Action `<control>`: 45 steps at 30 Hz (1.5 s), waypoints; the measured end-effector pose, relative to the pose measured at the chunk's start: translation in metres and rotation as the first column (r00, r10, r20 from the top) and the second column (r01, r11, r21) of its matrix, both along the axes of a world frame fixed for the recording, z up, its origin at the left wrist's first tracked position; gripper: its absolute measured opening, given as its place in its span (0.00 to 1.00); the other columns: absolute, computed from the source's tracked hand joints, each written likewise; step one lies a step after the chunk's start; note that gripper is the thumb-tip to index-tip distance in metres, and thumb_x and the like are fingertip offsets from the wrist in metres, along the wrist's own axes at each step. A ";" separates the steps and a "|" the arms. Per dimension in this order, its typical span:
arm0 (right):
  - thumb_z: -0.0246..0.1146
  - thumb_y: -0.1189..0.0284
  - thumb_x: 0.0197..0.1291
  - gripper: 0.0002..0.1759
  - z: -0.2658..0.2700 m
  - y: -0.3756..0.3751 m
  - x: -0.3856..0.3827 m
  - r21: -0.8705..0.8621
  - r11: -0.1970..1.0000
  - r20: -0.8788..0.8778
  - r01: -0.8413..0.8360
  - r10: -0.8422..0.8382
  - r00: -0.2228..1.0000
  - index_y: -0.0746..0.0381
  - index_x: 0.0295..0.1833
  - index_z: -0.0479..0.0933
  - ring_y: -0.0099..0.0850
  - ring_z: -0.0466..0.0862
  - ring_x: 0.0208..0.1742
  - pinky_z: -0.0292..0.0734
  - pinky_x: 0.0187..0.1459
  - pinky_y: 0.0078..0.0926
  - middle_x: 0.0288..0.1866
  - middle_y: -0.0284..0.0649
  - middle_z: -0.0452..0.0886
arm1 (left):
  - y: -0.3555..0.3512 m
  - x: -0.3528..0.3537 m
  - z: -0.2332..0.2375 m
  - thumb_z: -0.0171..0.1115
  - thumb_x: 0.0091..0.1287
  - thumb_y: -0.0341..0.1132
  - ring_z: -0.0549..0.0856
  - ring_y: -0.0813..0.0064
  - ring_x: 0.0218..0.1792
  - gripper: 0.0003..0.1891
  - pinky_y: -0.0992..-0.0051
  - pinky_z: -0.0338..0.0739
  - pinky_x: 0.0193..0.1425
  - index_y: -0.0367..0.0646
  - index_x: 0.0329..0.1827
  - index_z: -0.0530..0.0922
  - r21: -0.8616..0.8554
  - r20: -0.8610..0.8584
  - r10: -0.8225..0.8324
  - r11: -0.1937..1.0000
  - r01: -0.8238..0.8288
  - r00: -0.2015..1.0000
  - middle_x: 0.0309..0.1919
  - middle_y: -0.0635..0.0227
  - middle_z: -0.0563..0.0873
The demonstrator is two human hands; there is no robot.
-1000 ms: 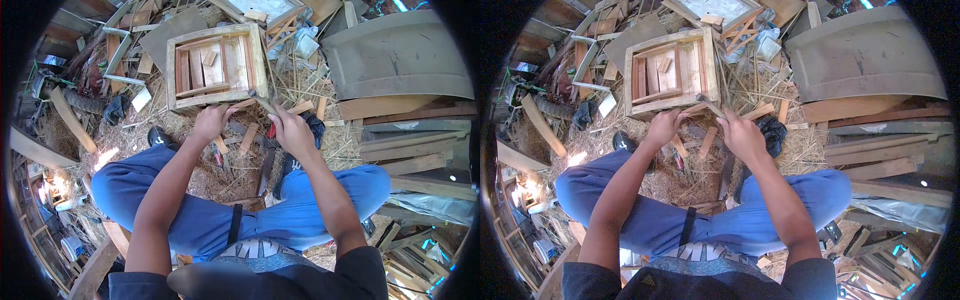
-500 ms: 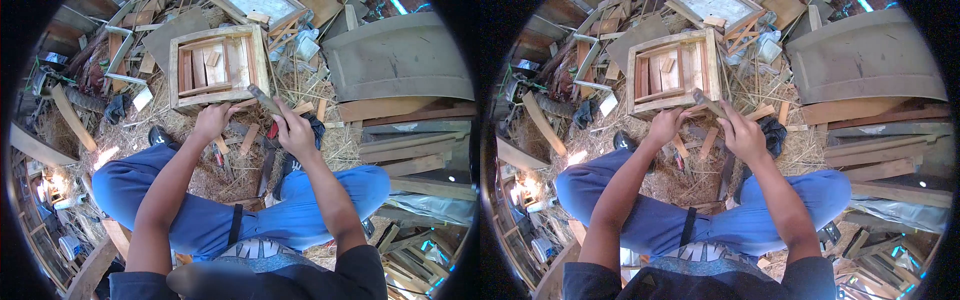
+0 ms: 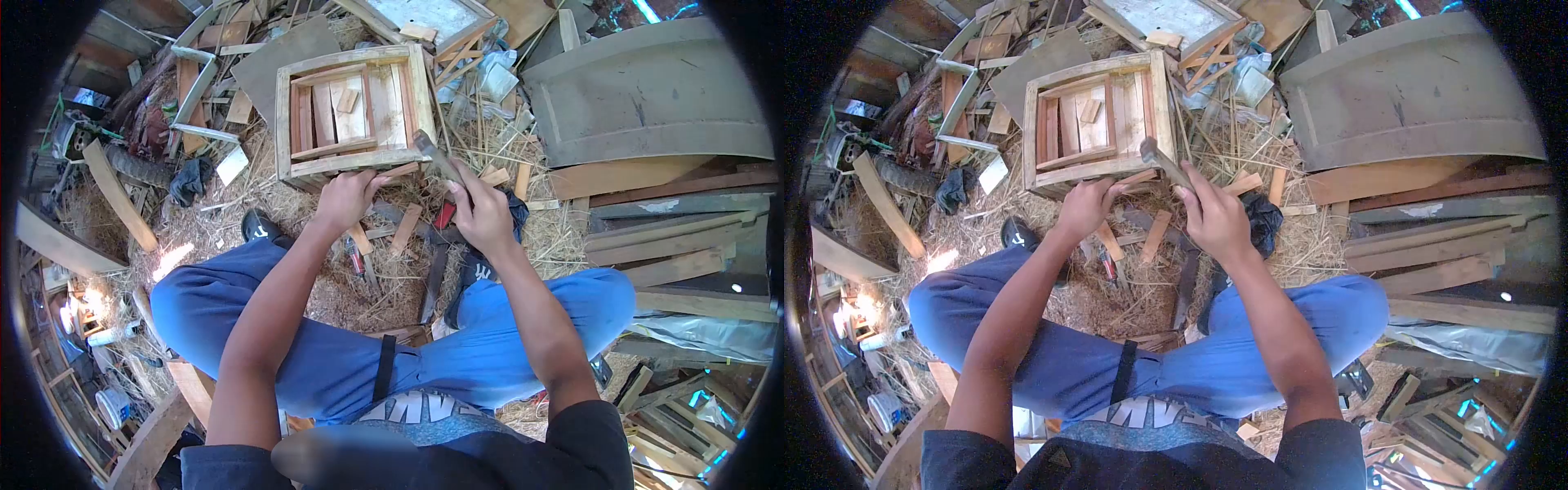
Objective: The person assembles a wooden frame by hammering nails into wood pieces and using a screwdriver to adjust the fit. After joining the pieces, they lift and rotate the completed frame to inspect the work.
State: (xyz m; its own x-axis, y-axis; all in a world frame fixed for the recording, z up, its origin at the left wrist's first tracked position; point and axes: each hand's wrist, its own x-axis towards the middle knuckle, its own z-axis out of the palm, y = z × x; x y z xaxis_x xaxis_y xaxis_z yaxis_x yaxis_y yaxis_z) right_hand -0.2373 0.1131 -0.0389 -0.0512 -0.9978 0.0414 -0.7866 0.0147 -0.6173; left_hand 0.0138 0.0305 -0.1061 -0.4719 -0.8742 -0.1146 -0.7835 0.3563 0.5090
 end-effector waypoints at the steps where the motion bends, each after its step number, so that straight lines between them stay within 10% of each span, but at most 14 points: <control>1: 0.63 0.69 0.73 0.20 -0.003 0.003 0.002 -0.080 0.996 0.063 -0.038 0.043 0.997 0.63 0.67 0.79 0.56 0.88 0.50 0.84 0.49 0.46 0.50 0.60 0.87 | 0.000 0.001 -0.001 0.55 0.79 0.53 0.88 0.41 0.37 0.21 0.45 0.83 0.41 0.43 0.42 0.83 0.003 0.004 0.004 1.000 -0.004 1.000 0.30 0.48 0.88; 6: 0.64 0.69 0.72 0.20 -0.007 -0.001 -0.001 0.096 0.995 -0.051 0.022 -0.017 0.999 0.62 0.67 0.80 0.57 0.88 0.45 0.84 0.46 0.46 0.47 0.59 0.87 | 0.003 -0.003 0.005 0.57 0.79 0.50 0.86 0.37 0.36 0.21 0.43 0.80 0.42 0.40 0.37 0.81 -0.006 -0.046 0.039 0.999 -0.039 0.998 0.28 0.45 0.86; 8: 0.63 0.61 0.73 0.21 -0.011 -0.001 0.000 -0.189 0.982 0.020 -0.005 0.009 1.000 0.56 0.67 0.80 0.57 0.88 0.38 0.83 0.40 0.52 0.39 0.57 0.88 | 0.001 -0.003 0.003 0.56 0.79 0.52 0.87 0.39 0.37 0.21 0.44 0.81 0.41 0.41 0.38 0.82 -0.008 -0.017 0.029 1.000 -0.029 0.999 0.29 0.46 0.87; 12: 0.62 0.61 0.73 0.21 -0.013 0.005 0.001 -0.226 0.974 0.060 -0.030 0.045 0.997 0.56 0.67 0.80 0.58 0.88 0.37 0.83 0.40 0.52 0.36 0.57 0.87 | 0.002 -0.002 0.007 0.57 0.79 0.52 0.86 0.38 0.36 0.22 0.44 0.80 0.41 0.40 0.38 0.83 0.035 -0.013 0.038 0.999 -0.037 0.999 0.29 0.45 0.86; 15: 0.62 0.68 0.74 0.18 -0.005 -0.004 -0.004 0.094 0.993 -0.023 0.076 -0.074 0.997 0.63 0.64 0.81 0.57 0.88 0.43 0.82 0.43 0.45 0.40 0.59 0.87 | 0.001 -0.002 0.006 0.59 0.78 0.50 0.86 0.38 0.36 0.21 0.46 0.80 0.40 0.40 0.40 0.85 0.005 -0.063 0.035 0.999 -0.035 0.997 0.29 0.45 0.86; 23: 0.67 0.68 0.74 0.11 -0.032 -0.011 -0.009 0.140 0.974 0.530 0.177 -0.225 0.817 0.66 0.51 0.84 0.14 0.70 0.26 0.66 0.28 0.21 0.23 0.25 0.73 | 0.011 -0.001 0.020 0.71 0.69 0.51 0.88 0.48 0.36 0.20 0.55 0.83 0.41 0.41 0.48 0.87 -0.119 -0.260 -0.033 0.993 0.002 0.965 0.37 0.55 0.89; 35: 0.70 0.70 0.71 0.10 -0.015 -0.008 0.001 0.145 0.986 0.625 0.082 -0.156 0.765 0.66 0.49 0.85 0.18 0.75 0.35 0.72 0.41 0.22 0.38 0.27 0.82 | 0.012 -0.013 0.045 0.77 0.61 0.52 0.89 0.58 0.32 0.22 0.61 0.85 0.37 0.44 0.47 0.87 -0.285 -0.275 -0.116 0.958 0.034 0.954 0.34 0.65 0.87; 45: 0.63 0.70 0.77 0.13 0.000 -0.003 0.007 0.198 0.970 0.801 0.140 -0.243 0.547 0.63 0.61 0.82 0.10 0.65 0.24 0.60 0.25 0.16 0.26 0.21 0.73 | 0.012 -0.025 0.064 0.78 0.58 0.51 0.90 0.59 0.31 0.20 0.63 0.85 0.36 0.46 0.44 0.88 -0.449 -0.212 -0.183 0.891 0.070 0.960 0.33 0.66 0.89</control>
